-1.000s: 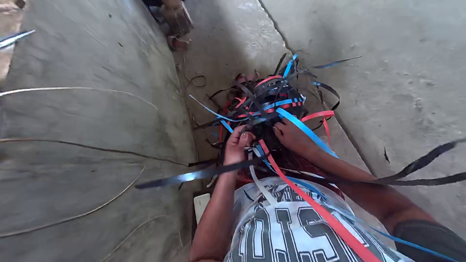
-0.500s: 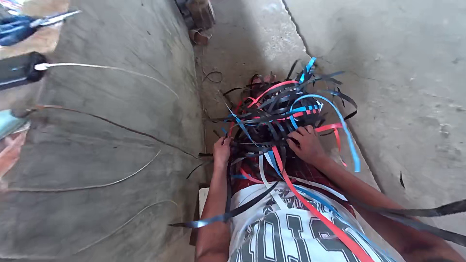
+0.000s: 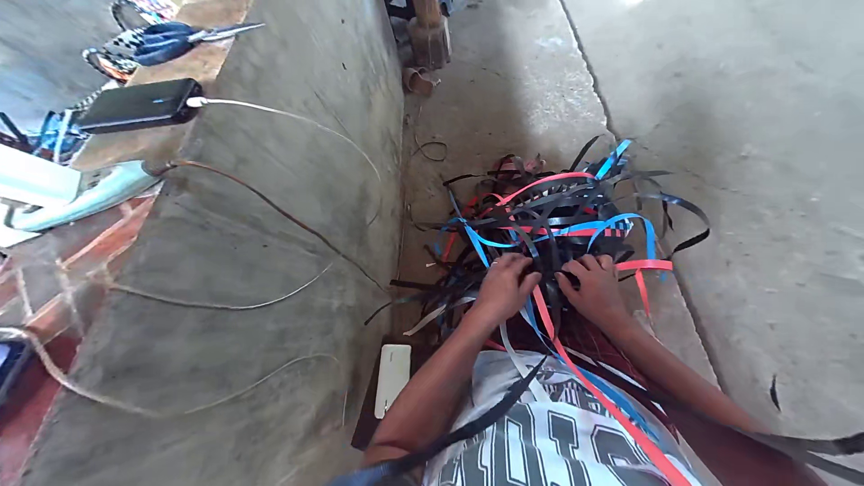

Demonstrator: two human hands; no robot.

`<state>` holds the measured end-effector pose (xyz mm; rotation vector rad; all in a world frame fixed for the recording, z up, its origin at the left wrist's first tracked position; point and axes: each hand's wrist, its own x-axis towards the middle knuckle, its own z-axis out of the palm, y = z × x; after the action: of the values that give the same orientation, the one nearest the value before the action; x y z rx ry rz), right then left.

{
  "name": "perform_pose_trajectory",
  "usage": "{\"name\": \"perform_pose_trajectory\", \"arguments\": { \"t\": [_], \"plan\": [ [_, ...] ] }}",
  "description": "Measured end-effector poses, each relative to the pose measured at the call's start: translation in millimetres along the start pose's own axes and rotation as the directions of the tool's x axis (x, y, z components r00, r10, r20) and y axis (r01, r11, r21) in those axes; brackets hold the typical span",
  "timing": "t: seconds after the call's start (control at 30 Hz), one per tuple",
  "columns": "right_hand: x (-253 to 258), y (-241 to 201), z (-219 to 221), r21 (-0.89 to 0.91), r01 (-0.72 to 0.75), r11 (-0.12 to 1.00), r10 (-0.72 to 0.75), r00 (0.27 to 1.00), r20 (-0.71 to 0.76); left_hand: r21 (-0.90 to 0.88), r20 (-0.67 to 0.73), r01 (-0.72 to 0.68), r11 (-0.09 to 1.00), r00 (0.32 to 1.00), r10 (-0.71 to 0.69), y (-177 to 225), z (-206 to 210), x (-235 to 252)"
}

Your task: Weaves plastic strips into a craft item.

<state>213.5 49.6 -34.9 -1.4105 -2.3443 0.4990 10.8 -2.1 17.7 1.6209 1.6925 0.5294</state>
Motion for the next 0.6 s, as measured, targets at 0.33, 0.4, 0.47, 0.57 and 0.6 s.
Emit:
{"name": "perform_pose_trajectory", "arguments": {
  "t": [0.33,0.4,0.47,0.57,0.6],
  "plan": [
    [-12.3,-9.9,-14.8,0.172,0.006,0.985,0.011,0.995,-0.101,0.026,0.104,0.005,1.0,0.995,-0.008,-13.7,28.5,33.6],
    [-21.3,-25.9,-19.0,0.272,0.218,0.938,-0.21,0.976,-0.058,-0.021,0.038,-0.011,1.0,0.999,0.011,-20.5,24.1,32.5],
    [-34.9,-32.5,-18.2,0.407,0.425,0.808,-0.491,0.869,0.067,-0.055,-0.025,-0.074,0.996,0.997,0.072,-25.6,23.4,32.0],
    [-62.0,-14.8,-21.6,0.517,0.512,0.686,-0.675,0.713,0.189,-0.08,-0.132,-0.236,0.969,0.966,0.224,-34.7,32.7,33.2],
    [-73.0,-3.5,-28.8,0.509,0.506,0.696,-0.666,0.72,0.196,-0.089,-0.15,-0.281,0.956,0.952,0.265,-37.1,35.6,33.2]
  ]
}}
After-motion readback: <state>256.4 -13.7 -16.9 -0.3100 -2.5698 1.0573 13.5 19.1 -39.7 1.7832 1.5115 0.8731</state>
